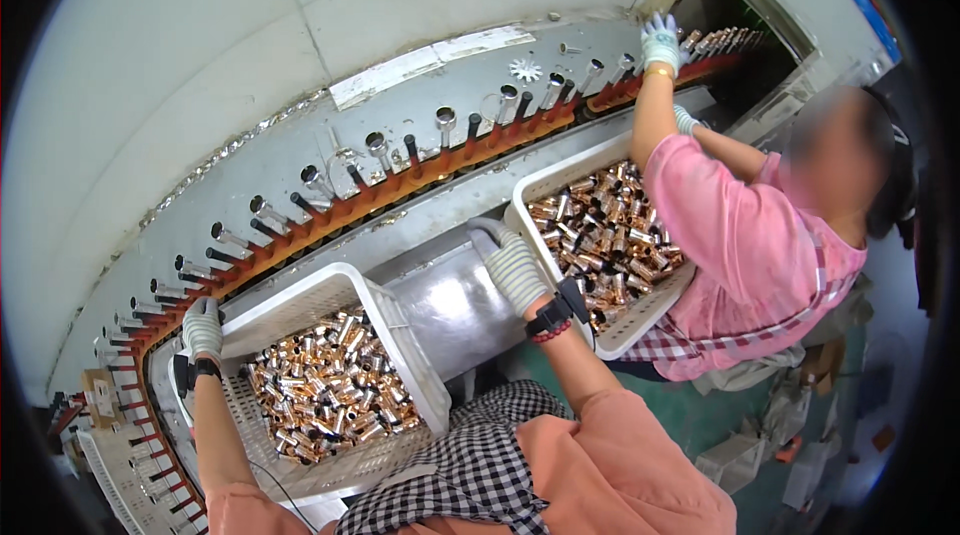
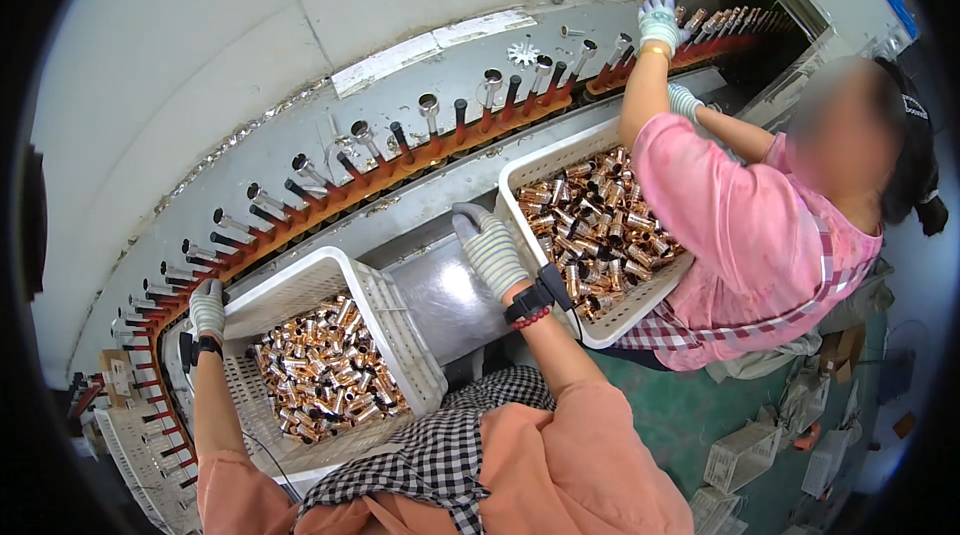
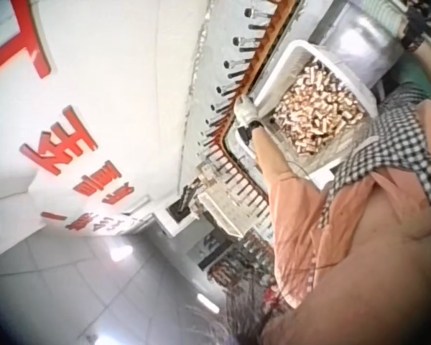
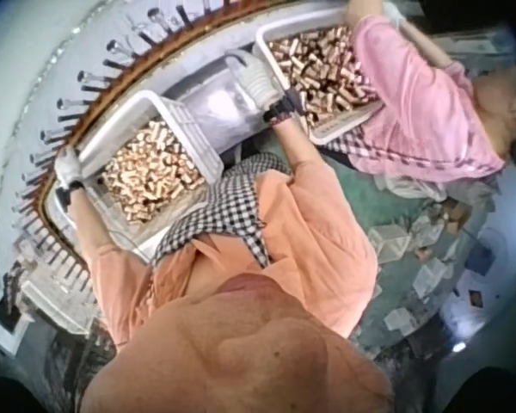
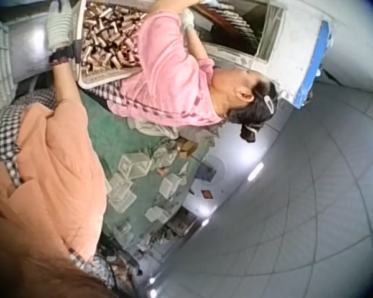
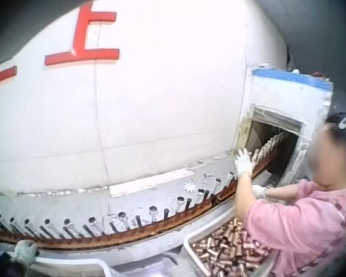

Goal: Placing small cylindrical battery cells onto the pins of a circular conveyor machine.

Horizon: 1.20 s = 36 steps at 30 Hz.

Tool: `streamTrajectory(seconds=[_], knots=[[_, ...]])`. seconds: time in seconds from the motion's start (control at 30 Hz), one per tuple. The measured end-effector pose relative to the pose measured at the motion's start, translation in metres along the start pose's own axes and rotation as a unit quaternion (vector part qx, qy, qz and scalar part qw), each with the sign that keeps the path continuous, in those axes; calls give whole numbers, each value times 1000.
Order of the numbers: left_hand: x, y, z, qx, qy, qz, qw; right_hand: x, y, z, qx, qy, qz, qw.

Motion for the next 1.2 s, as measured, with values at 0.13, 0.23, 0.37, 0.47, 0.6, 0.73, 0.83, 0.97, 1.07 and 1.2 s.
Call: streamTrajectory(seconds=[0.13, 0.23, 0.37, 0.47, 0.6, 0.73, 0.83, 0.97, 1.07, 1.2], knots=[[4, 4, -2, 1, 5, -35, 999, 4, -13, -8, 18, 5, -19, 1000], [9, 4, -1, -6, 1, -21, 1000, 3, -23, -10, 33, 26, -26, 999], [4, 4, -1, -14, -5, -3, 1000, 1, -30, -11, 48, 31, -34, 998], [2, 5, -1, 2, 11, -3, 1000, 3, -29, -9, 49, 34, -42, 997], [-5, 9, -2, -9, 6, 6, 1000, -1, -25, -7, 54, 24, -22, 998], [3, 8, -3, -1, 9, 11, 1000, -9, -25, -12, 47, 15, -3, 999], [2, 4, -4, 0, 11, 0, 1000, -14, -19, -15, 34, 16, 0, 999], [10, 8, 2, -13, -57, 98, 993, 8, -9, -14, 21, 0, -47, 999], [-10, 7, -5, 22, -3, -38, 999, 8, 0, -6, 13, 6, -8, 1000], [-36, 10, -3, -1, -47, 39, 998, -15, -6, -11, 23, -28, 37, 999]])
Point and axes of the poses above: each hand's wrist, its own z-axis towards the middle knuckle, its own y-axis out of the back of the hand, x = y × z, the point moved 5 cm from there along z, towards the middle knuckle, and after that the axes turned 9 degrees about z, right-handed, at the moved point
